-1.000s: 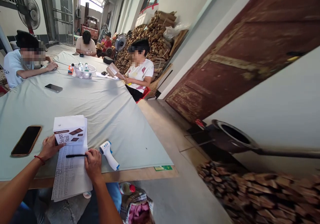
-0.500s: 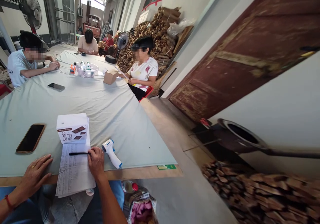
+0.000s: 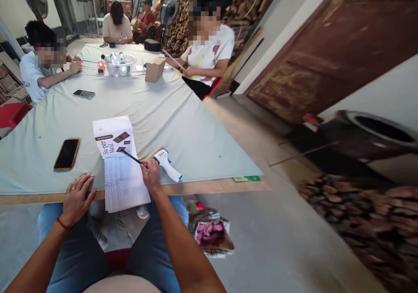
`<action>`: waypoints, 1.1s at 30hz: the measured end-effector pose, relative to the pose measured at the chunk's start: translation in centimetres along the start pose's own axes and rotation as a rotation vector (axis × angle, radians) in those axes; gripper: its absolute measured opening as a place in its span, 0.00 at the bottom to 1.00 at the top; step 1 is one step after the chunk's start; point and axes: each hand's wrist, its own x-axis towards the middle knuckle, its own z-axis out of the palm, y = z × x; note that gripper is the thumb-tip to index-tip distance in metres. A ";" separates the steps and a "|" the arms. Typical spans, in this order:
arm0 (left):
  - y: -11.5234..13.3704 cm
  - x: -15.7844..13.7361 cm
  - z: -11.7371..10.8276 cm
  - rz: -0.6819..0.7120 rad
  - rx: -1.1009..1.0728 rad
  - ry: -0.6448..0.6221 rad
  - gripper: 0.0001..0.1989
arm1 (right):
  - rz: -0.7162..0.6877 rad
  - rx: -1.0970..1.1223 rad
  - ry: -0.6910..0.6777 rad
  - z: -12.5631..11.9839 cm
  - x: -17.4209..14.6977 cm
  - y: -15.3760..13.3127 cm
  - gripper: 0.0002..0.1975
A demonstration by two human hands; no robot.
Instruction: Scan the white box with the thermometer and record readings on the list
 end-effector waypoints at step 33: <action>9.0 -3.0 3.1 0.050 -0.245 -0.046 0.28 | -0.282 -0.001 -0.235 -2.8 -9.4 -1.4 0.19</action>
